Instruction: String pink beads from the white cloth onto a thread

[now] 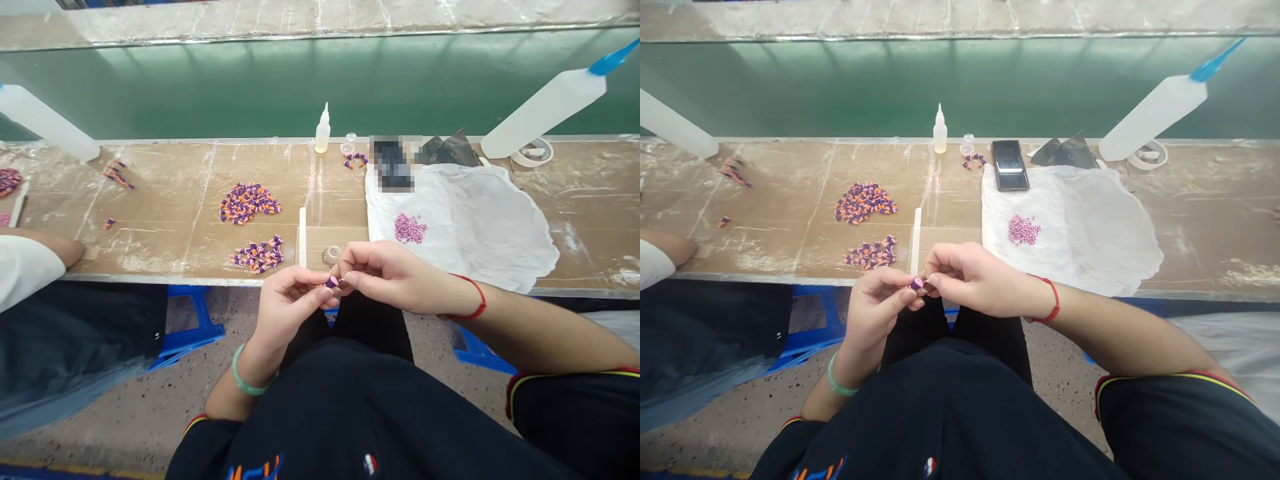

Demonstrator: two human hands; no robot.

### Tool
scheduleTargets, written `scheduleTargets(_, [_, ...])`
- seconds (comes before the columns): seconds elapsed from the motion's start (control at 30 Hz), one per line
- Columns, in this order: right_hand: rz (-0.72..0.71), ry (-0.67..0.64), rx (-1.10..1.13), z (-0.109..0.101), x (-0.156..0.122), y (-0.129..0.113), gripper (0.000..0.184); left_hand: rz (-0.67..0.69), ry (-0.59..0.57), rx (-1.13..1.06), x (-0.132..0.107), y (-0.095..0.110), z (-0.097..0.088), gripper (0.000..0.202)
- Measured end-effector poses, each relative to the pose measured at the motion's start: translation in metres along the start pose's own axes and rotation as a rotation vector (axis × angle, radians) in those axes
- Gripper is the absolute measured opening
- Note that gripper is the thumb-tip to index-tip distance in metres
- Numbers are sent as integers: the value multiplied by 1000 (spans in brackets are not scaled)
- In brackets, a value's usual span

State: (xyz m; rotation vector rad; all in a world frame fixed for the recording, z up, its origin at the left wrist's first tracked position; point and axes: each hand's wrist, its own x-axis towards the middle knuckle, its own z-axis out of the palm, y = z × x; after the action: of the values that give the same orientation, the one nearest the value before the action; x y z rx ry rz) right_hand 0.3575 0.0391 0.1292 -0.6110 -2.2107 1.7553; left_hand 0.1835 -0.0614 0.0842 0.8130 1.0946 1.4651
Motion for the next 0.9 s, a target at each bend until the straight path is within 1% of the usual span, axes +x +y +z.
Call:
scheduleTargets(0.1, [-36, 8, -69, 0, -2, -1, 12, 17, -9, -17, -2, 2, 1, 27])
scheduleTargets(0.3, [-104, 26, -194, 0, -3, -4, 13, 5, -16, 1, -2, 3, 2, 31])
scheduleTargets(0.7, [-196, 41, -313, 3, -5, -10, 13, 54, -27, -6, -4, 5, 6, 21])
scheduleTargets(0.9, [-216, 71, -373, 6, -5, -12, 14, 56, 6, -27, -5, 4, 7, 21])
